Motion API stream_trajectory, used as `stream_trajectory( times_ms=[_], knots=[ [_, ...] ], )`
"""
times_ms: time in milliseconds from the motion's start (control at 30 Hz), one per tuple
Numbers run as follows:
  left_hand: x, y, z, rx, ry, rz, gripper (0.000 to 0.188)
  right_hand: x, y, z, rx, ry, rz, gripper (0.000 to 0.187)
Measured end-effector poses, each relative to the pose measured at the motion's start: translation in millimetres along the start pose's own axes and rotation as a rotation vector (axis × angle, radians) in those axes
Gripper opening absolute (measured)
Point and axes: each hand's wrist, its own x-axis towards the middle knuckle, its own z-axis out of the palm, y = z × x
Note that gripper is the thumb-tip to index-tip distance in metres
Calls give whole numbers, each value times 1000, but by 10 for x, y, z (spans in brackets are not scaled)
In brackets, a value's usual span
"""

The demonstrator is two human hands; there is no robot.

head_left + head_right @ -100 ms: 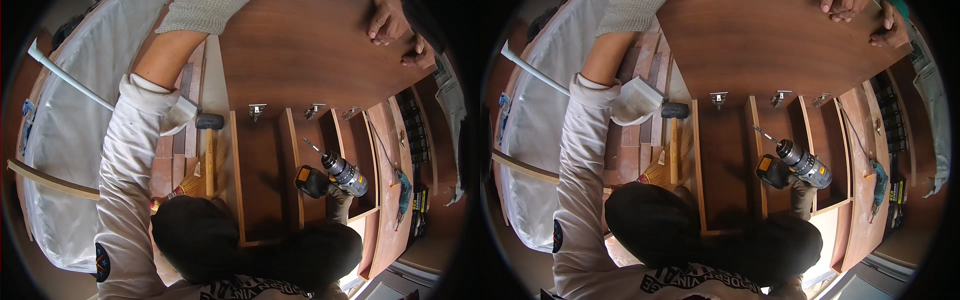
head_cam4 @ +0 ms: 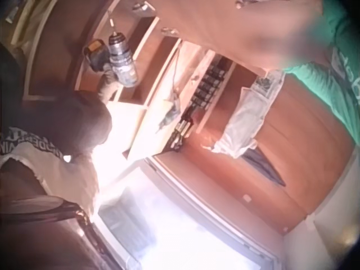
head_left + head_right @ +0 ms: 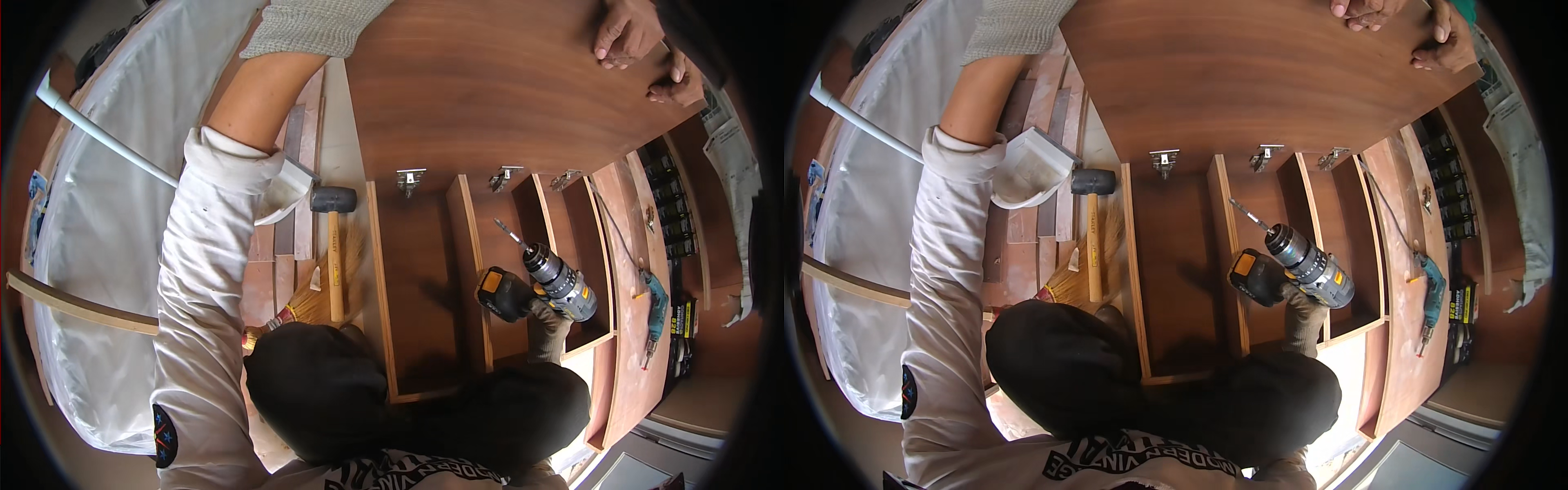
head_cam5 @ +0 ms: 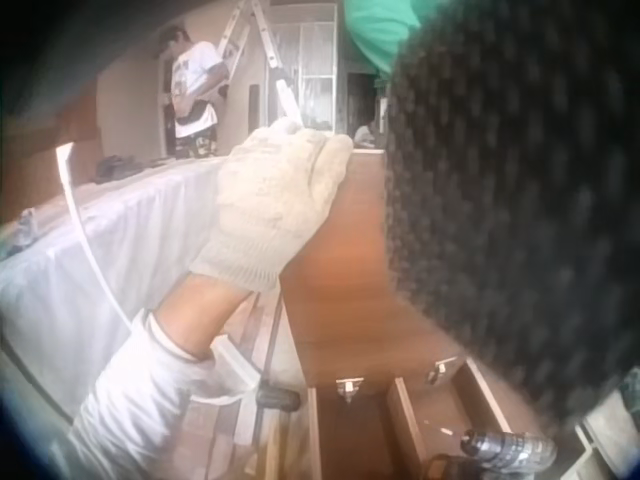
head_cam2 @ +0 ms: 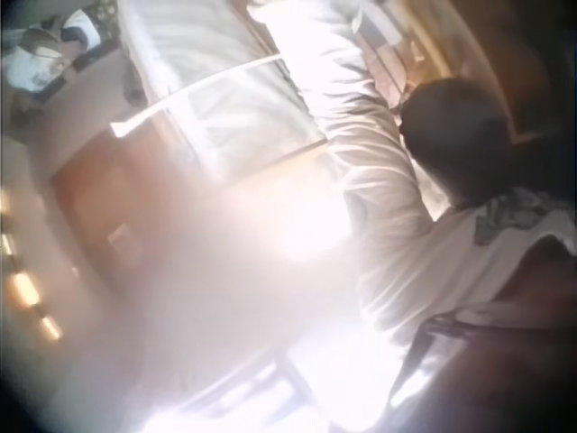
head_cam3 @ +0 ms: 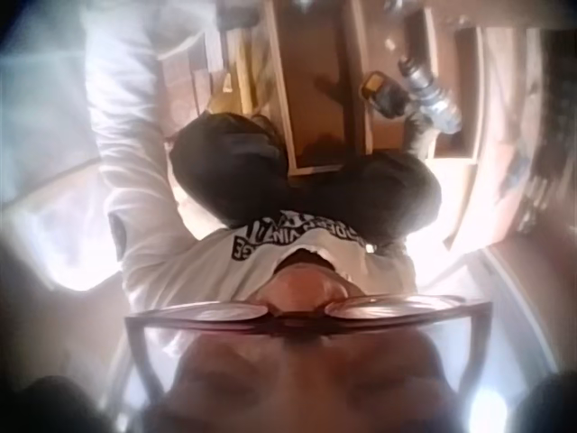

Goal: The person uses a power drill to drive screws into wooden hinges inside a cabinet drawer while another person holds a panel in place.

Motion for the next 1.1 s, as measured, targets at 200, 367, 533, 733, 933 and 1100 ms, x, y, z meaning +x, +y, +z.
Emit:
stream_trajectory(
  times_ms=[200, 367, 533, 733, 933, 1100],
  knots=[
    [10, -20, 118, -55, 44, 97, 25, -70, -40, -183, 145, 251, 75, 52],
    [-85, -203, 61, 16, 97, 62, 19, -62, 363, -435, 24, 327, 85, 47],
    [161, -466, -331, -277, 117, -59, 39, 26, 280, 69, 220, 156, 327, 51],
    [722, -1915, -2044, 361, 525, -207, 16, 541, -457, 749, -92, -21, 299, 47],
    [148, -3743, -3157, 901, -398, -939, 34, 739, -813, 1327, -132, -215, 256, 43],
    [-634, -3737, -2459, 417, -968, -1049, 86, 796, -1002, 1682, -167, -275, 228, 40]
  ],
)
